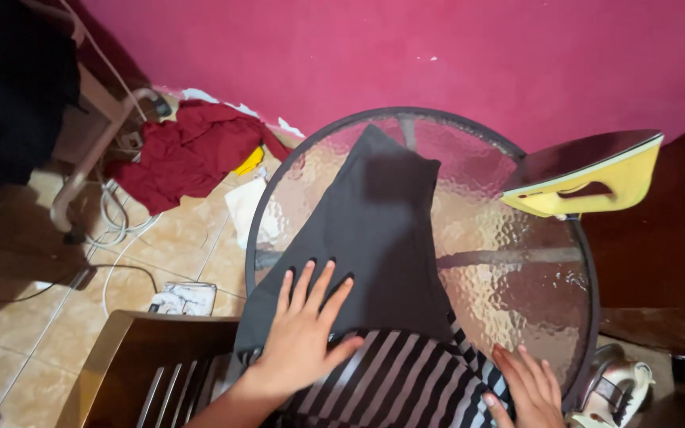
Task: The person folds a striped garment on a glass table and then uses a yellow iron to press a dark piece of fabric. The person repeatedly moves the iron across the fabric surface to smooth it out.
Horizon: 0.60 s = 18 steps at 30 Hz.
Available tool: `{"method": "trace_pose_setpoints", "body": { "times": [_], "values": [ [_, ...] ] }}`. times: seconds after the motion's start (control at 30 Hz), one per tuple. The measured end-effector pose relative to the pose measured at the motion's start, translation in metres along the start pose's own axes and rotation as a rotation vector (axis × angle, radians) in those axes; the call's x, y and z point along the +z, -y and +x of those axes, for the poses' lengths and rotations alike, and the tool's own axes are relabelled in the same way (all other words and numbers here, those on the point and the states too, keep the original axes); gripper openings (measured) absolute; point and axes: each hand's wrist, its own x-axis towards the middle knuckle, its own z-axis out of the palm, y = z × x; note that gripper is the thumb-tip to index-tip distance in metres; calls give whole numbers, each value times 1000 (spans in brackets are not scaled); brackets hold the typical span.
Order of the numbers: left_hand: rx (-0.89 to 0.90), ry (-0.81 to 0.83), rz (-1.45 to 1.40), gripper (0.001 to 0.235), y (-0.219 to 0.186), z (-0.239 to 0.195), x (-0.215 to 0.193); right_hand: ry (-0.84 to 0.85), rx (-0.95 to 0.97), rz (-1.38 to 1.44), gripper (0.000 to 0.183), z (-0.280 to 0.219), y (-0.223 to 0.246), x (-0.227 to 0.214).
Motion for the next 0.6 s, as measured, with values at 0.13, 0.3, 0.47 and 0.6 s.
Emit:
{"method": "trace_pose_setpoints", "body": {
  "times": [0.13,0.3,0.47,0.6],
  "values": [
    [-35,35,72,88,11,2,13,-282,-242,-114,63,14,-13,10],
    [-12,66,63,89,17,12,14,-116,-133,-138,59,24,-1,-11],
    [-12,35,96,89,17,13,14,-125,-206,-60,58,39,8,-32],
    [-8,24,77,86,19,15,14,-177,-217,-33,54,49,8,-37]
  ]
}}
